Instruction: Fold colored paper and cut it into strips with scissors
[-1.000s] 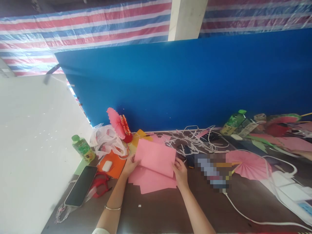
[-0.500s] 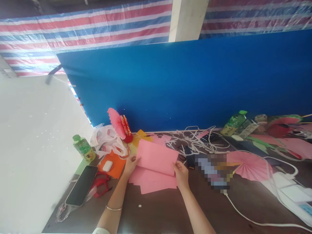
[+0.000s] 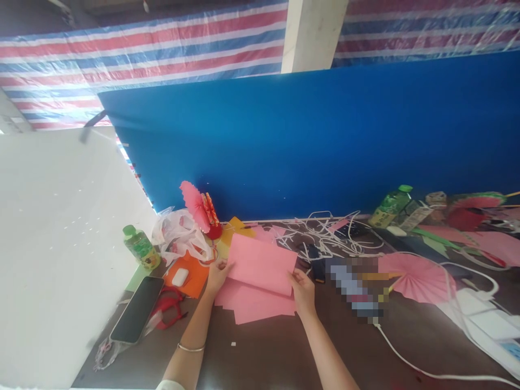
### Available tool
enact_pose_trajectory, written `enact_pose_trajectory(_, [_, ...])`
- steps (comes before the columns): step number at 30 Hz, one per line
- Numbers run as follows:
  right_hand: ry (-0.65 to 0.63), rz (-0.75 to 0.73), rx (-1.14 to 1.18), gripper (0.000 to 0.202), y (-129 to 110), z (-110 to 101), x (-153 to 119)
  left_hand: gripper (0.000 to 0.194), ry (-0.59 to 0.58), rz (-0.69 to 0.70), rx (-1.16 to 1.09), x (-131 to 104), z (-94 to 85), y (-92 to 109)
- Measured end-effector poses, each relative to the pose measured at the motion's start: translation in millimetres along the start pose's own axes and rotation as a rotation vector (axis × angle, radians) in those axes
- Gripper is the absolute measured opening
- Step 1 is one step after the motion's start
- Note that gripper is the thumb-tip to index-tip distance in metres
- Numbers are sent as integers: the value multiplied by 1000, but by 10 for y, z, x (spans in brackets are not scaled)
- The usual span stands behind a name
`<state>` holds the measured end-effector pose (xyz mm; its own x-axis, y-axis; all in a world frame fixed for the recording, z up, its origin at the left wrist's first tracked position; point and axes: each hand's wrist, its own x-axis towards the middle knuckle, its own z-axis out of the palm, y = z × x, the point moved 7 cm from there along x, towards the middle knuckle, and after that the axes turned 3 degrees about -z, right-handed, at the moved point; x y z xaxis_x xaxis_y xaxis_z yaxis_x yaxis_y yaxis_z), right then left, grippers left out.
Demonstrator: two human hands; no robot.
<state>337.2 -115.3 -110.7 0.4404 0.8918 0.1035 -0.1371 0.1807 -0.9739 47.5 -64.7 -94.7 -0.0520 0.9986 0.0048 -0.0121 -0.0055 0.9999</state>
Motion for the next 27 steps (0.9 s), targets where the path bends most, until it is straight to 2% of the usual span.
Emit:
enact_pose_trajectory(20, [-1, -11, -25, 34, -20, 4, -2, 34, 33, -5, 53, -4, -28, 4])
enact_pose_trajectory(24, [-5, -9, -28, 35, 1, -1, 0, 32, 3, -19, 37, -32, -3, 56])
enact_pose_trajectory(27, [-22, 3, -32, 36, 4, -2, 2, 31, -61, -30, 13, -56, 30, 88])
